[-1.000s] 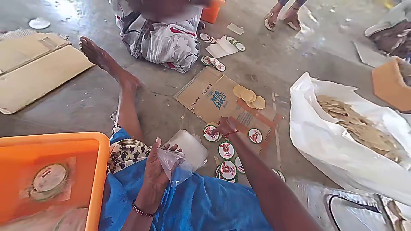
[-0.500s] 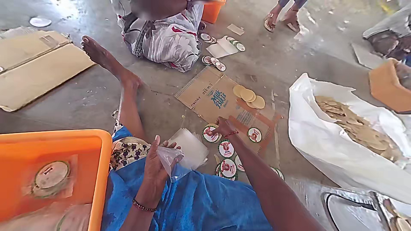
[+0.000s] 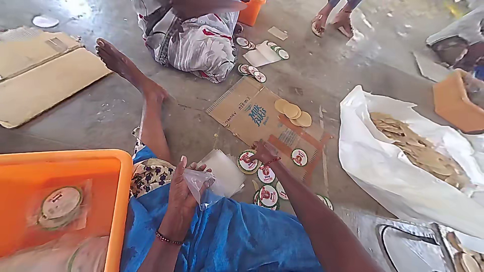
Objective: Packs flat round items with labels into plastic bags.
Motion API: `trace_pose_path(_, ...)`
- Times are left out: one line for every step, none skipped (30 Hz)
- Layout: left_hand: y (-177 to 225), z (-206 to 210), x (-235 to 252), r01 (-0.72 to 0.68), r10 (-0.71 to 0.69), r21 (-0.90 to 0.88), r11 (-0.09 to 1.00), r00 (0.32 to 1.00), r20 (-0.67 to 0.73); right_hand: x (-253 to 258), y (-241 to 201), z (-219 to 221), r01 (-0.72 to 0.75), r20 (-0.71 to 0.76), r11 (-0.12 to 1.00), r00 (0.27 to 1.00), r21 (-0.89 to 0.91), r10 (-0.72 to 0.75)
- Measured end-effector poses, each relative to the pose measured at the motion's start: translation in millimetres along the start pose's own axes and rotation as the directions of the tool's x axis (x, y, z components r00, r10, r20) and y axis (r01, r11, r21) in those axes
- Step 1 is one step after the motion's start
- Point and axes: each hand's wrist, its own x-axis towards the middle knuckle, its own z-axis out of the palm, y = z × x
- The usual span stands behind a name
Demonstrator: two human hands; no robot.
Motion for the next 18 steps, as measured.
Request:
trace_pose_path(0,-1,0,-0.002,0.002,0.015,1.0,1.0,0.015,-1,-1,-1,0.014,0.032,1.0,0.999,-0.024,-0.013)
trace_pose_path(0,-1,0,-0.003,0.002,0.017,1.0,1.0,0.023,-2,-4,-4,0.02,0.054,0.997,0.998,-0.079,-0.015)
trace_pose_path(1,-1,0,0.001,-0.001,0.015,1.0,1.0,0.028,-4,-9,-8,0.02,0.079,0.99,0.997,-0.14,-0.009)
trace_pose_path(1,0,0,0.0,0.0,0.007,1.0,1.0,0.024,-7,-14,-11,0.018,0.111,0.981,0.994,-0.195,0.004)
trace_pose_path(1,0,-1,-0.003,0.003,0.007,1.0,1.0,0.023,-8,-18,-13,0.023,0.138,0.971,0.99,-0.236,0.01)
trace_pose_path(2,0,-1,-0.004,0.004,0.008,1.0,1.0,0.024,-10,-20,-12,0.036,0.155,0.967,0.988,-0.254,0.004)
trace_pose_path(2,0,-2,-0.005,0.005,0.004,1.0,1.0,0.025,-12,-21,-11,0.052,0.162,0.966,0.987,-0.253,-0.01)
trace_pose_path(3,0,-2,-0.008,0.008,-0.002,1.0,1.0,0.023,-13,-21,-10,0.064,0.166,0.965,0.986,-0.255,-0.022)
trace_pose_path(3,0,-2,-0.011,0.011,-0.004,1.0,1.0,0.023,-15,-22,-9,0.076,0.174,0.963,0.984,-0.259,-0.031)
trace_pose_path(3,-1,-2,-0.019,0.019,-0.003,1.0,1.0,0.025,-18,-23,-8,0.087,0.185,0.96,0.982,-0.265,-0.038)
trace_pose_path(4,-1,-2,-0.028,0.029,-0.007,1.0,0.999,0.03,-22,-25,-9,0.095,0.197,0.957,0.98,-0.274,-0.041)
trace_pose_path(4,-1,-2,-0.034,0.035,-0.004,0.999,0.999,0.035,-26,-26,-10,0.099,0.202,0.955,0.979,-0.28,-0.042)
trace_pose_path(5,-2,-3,-0.04,0.04,0.003,0.999,0.999,0.036,-31,-27,-9,0.096,0.204,0.958,0.978,-0.272,-0.041)
trace_pose_path(5,-2,-4,-0.044,0.044,0.013,0.999,0.999,0.033,-37,-27,-7,0.089,0.202,0.964,0.979,-0.25,-0.038)
trace_pose_path(5,-1,-6,-0.044,0.044,0.018,0.999,0.999,0.019,-43,-26,-3,0.075,0.199,0.974,0.979,-0.214,-0.032)
trace_pose_path(6,-2,-7,-0.041,0.041,0.021,0.999,0.999,0.01,-49,-25,2,0.06,0.192,0.983,0.981,-0.175,-0.026)
trace_pose_path(7,-2,-8,-0.034,0.034,0.018,0.999,0.999,0.012,-53,-22,6,0.049,0.179,0.989,0.984,-0.142,-0.023)
trace_pose_path(8,-3,-9,-0.031,0.031,0.014,0.999,0.999,0.015,-57,-20,8,0.044,0.175,0.992,0.984,-0.121,-0.022)
